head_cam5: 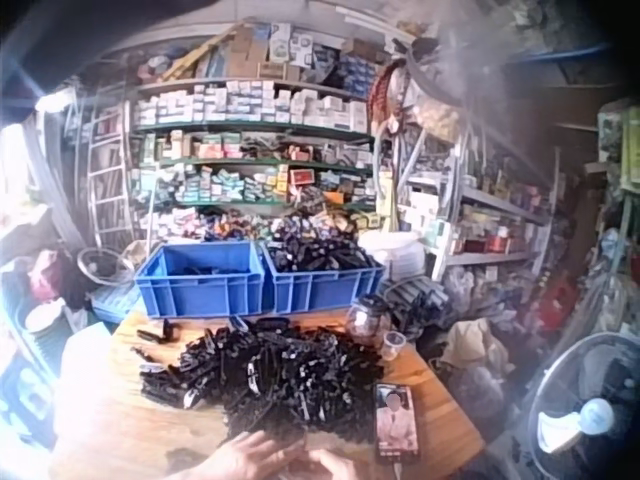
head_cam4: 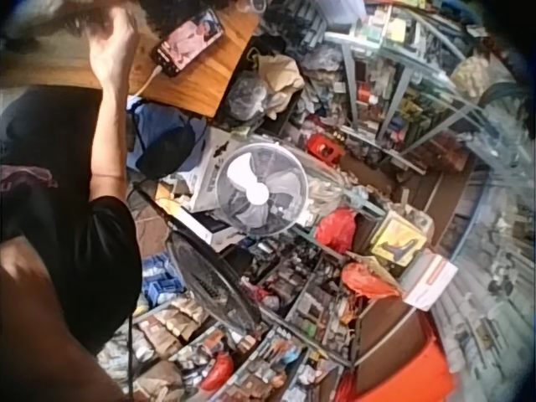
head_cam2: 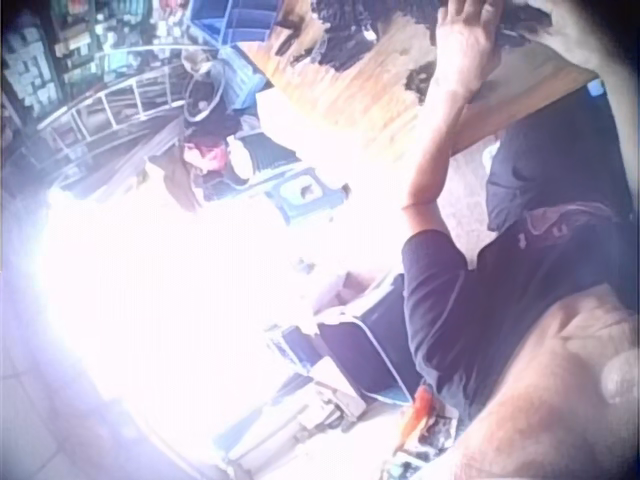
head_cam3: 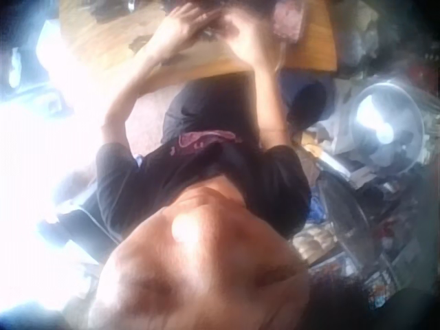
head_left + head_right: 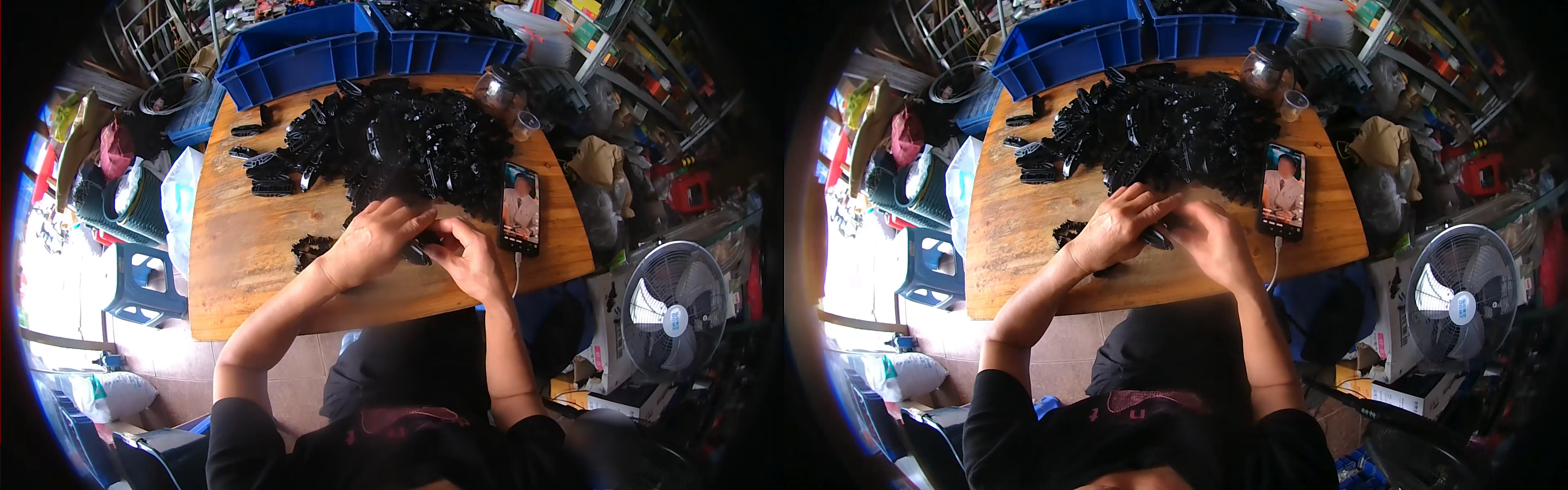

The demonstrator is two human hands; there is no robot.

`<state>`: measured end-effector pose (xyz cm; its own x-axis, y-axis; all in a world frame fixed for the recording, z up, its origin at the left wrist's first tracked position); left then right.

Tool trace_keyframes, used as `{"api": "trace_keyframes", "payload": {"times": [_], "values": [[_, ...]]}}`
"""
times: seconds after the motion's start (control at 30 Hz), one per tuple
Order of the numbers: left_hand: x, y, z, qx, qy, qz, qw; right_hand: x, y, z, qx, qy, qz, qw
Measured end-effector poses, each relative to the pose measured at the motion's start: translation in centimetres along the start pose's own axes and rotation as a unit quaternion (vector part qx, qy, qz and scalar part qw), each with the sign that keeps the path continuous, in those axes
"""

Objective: The person assembles small black plastic clasp components by hand at a wooden table.

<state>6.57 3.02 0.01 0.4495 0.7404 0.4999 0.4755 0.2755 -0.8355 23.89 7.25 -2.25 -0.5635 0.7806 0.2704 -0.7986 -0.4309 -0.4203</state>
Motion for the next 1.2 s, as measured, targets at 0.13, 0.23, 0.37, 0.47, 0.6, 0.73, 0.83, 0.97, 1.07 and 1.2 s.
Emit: {"api": "trace_keyframes", "payload": {"times": [0.13, 0.23, 0.37, 0.47, 0.6, 0.73, 0.83, 0.97, 1.07, 1.2], "values": [[0.1, -0.3, -0.8, -0.033, 0.009, 0.022, 0.999, -0.7, -0.2, -0.7, 0.189, 0.092, 0.023, 0.977], [-0.1, -0.3, -0.4, -0.079, -0.03, 0.019, 0.996, -0.5, 0.2, -1.4, 0.296, 0.116, -0.02, 0.948], [-0.9, -0.2, 0.6, -0.571, -0.394, 0.044, 0.719, -0.4, -0.8, -0.2, 0.365, 0.11, -0.175, 0.908], [-1.3, -0.1, 1.1, -0.694, -0.436, -0.004, 0.573, -0.5, -2.1, -0.1, 0.323, 0.032, -0.217, 0.921], [-1.7, 0.0, 1.3, -0.721, -0.436, -0.012, 0.538, -0.7, -1.4, 1.3, 0.282, 0.042, -0.2, 0.937], [-1.7, 0.2, 1.2, -0.717, -0.452, -0.016, 0.53, -1.3, -0.8, 1.6, 0.303, 0.045, -0.148, 0.94], [-1.7, 0.2, 0.9, -0.706, -0.451, -0.024, 0.546, -1.1, 0.1, 1.5, 0.265, -0.005, -0.133, 0.955], [-1.5, 0.3, 0.4, -0.682, -0.447, -0.022, 0.579, -1.6, 1.1, 2.2, 0.255, -0.012, -0.143, 0.956], [-1.6, 0.7, 0.1, -0.653, -0.449, -0.03, 0.609, -1.4, 2.0, 3.5, 0.219, -0.039, -0.108, 0.969], [-1.9, 0.9, 0.2, -0.597, -0.417, -0.029, 0.684, -0.9, 2.3, 4.2, 0.036, -0.124, -0.115, 0.985]]}}
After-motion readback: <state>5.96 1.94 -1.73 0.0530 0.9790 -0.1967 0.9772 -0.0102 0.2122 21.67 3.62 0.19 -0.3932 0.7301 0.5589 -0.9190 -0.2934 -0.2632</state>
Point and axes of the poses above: each hand's wrist, its own x-axis towards the middle knuckle, its own y-axis out of the palm, z = x × y, the point moved 2 cm from there along x, towards the middle knuckle
